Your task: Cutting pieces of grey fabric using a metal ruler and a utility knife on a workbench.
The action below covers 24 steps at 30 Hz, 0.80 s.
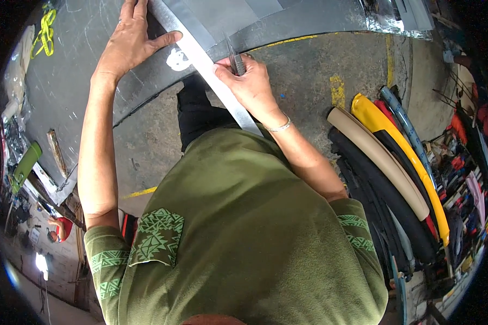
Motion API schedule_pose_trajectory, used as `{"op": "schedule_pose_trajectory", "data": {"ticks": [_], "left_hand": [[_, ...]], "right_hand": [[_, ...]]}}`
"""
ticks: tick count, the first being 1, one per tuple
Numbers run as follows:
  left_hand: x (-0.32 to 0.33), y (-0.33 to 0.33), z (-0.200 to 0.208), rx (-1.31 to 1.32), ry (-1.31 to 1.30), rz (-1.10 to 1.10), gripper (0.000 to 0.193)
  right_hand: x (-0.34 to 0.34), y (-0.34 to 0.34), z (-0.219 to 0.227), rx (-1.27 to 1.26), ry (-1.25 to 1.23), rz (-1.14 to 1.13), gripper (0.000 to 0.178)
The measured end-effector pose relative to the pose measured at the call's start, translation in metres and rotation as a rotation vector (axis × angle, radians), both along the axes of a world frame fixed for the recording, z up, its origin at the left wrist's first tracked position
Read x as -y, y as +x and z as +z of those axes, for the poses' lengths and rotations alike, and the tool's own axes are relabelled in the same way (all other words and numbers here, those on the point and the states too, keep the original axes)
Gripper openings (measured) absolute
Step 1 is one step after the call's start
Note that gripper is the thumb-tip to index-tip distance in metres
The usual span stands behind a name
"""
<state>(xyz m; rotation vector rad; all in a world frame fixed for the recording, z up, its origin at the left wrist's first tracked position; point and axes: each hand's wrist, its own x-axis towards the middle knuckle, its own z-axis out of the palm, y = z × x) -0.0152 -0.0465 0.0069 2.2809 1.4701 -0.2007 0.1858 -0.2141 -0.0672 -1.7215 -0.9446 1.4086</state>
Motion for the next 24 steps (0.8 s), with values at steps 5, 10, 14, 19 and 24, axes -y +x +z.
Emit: {"op": "schedule_pose_trajectory", "data": {"ticks": [5,10,14,19,24], "left_hand": [[0.000,0.009,0.011,-0.009,-0.032,0.004,0.112],[-0.001,-0.017,-0.020,0.079,0.049,-0.010,0.112],[0.002,0.009,0.009,-0.009,-0.030,0.024,0.112],[0.002,0.010,0.011,-0.012,-0.036,0.045,0.111],[0.001,0.006,0.007,-0.002,-0.031,0.040,0.112]], "right_hand": [[0.000,0.001,-0.003,-0.020,-0.020,0.011,0.019],[0.000,0.000,0.000,-0.001,-0.011,0.027,0.021],[-0.001,0.002,0.001,0.032,-0.042,0.026,0.022],[-0.002,0.003,0.003,0.053,-0.037,0.049,0.024],[-0.002,0.003,0.002,0.063,-0.038,0.050,0.024]]}}
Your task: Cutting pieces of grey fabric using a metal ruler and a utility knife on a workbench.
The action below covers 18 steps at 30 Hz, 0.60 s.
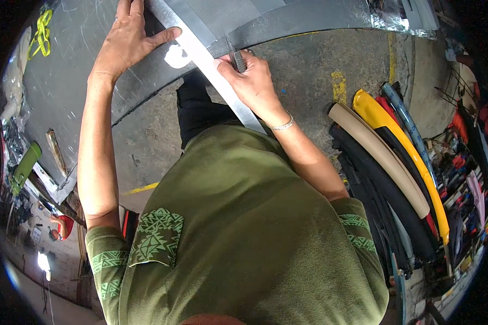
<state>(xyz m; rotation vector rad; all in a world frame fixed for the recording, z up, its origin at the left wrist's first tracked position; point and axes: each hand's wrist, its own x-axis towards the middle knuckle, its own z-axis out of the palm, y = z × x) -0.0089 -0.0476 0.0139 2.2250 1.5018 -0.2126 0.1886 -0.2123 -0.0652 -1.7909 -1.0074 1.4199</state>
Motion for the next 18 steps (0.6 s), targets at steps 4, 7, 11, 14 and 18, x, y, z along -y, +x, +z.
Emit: {"op": "schedule_pose_trajectory", "data": {"ticks": [4,7,11,14,18], "left_hand": [[0.0017,0.0018,0.0031,0.007,-0.011,0.013,0.113],[0.0020,0.0008,0.0019,0.005,0.000,0.003,0.112],[0.0023,0.0000,0.0014,-0.003,0.001,0.001,0.112],[0.0013,0.0009,0.0012,-0.008,0.002,-0.007,0.112],[-0.0016,-0.0029,-0.0016,-0.009,0.013,-0.009,0.112]], "right_hand": [[0.0005,-0.0008,-0.0004,-0.017,0.028,-0.022,0.022],[0.0011,-0.0008,-0.0013,-0.017,0.044,-0.023,0.022],[0.0002,-0.0012,0.0004,-0.021,0.021,-0.027,0.023],[-0.0011,-0.0002,0.0010,-0.021,0.020,-0.017,0.023],[-0.0030,-0.0007,0.0022,-0.013,0.015,-0.022,0.024]]}}
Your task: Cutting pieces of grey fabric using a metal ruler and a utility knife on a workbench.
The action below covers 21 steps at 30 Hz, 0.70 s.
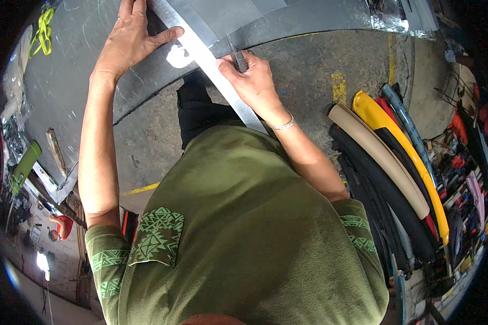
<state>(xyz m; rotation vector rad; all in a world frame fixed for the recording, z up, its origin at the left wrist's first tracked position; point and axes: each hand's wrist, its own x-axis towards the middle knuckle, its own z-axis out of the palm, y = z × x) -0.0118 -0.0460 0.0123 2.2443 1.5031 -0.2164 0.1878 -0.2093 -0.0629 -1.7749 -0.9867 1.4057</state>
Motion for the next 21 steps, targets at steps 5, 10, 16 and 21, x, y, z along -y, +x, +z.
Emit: {"op": "schedule_pose_trajectory", "data": {"ticks": [5,10,16,21], "left_hand": [[0.004,-0.012,-0.025,0.040,0.136,-0.040,0.115],[0.008,-0.015,-0.043,0.103,0.237,-0.053,0.118],[0.008,-0.017,-0.040,0.081,0.217,-0.012,0.121],[0.009,-0.020,-0.046,0.123,0.217,-0.009,0.124]], "right_hand": [[0.001,-0.002,0.000,0.075,0.002,-0.006,0.024],[0.009,-0.002,-0.012,0.016,0.023,-0.040,0.018],[0.009,-0.002,-0.017,-0.004,0.057,-0.036,0.017],[0.009,-0.003,-0.017,-0.005,0.056,-0.046,0.017]]}}
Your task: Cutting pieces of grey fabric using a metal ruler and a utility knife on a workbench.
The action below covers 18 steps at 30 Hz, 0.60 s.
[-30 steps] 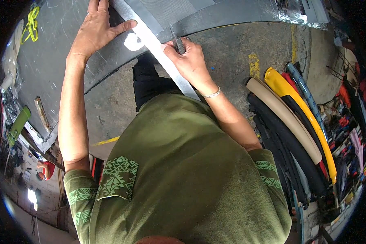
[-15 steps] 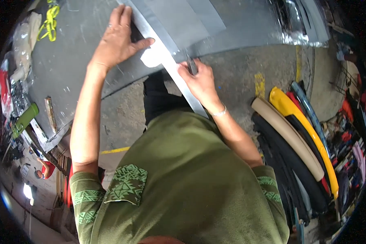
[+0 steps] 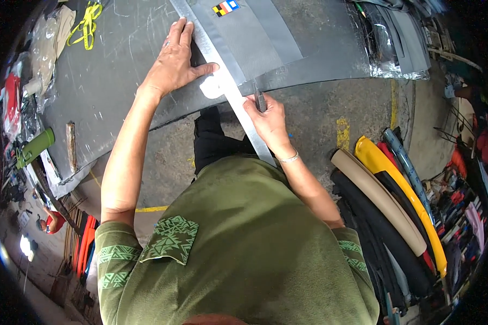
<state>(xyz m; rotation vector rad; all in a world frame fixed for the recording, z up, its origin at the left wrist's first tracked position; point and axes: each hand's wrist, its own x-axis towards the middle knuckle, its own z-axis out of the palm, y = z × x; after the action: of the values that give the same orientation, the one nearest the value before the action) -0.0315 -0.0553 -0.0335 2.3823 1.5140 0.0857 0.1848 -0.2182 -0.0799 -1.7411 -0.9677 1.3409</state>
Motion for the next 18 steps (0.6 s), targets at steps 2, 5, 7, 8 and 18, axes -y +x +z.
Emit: {"op": "schedule_pose_trajectory", "data": {"ticks": [2,5,7,8,18], "left_hand": [[0.001,-0.002,-0.002,0.020,-0.007,0.002,0.125],[0.003,-0.005,-0.006,0.052,-0.027,0.006,0.127],[0.003,-0.006,-0.009,0.064,0.005,-0.009,0.128],[0.003,-0.006,-0.010,0.064,0.003,-0.010,0.128],[0.005,-0.008,-0.012,0.091,0.016,0.001,0.126]], "right_hand": [[0.001,-0.001,0.000,0.016,0.033,0.012,0.016],[0.003,-0.004,0.000,0.014,0.027,0.000,0.013],[0.004,-0.004,0.000,0.019,0.033,-0.004,0.014],[0.004,-0.004,-0.001,0.021,0.041,-0.007,0.014],[0.005,-0.005,0.001,0.003,0.061,-0.012,0.016]]}}
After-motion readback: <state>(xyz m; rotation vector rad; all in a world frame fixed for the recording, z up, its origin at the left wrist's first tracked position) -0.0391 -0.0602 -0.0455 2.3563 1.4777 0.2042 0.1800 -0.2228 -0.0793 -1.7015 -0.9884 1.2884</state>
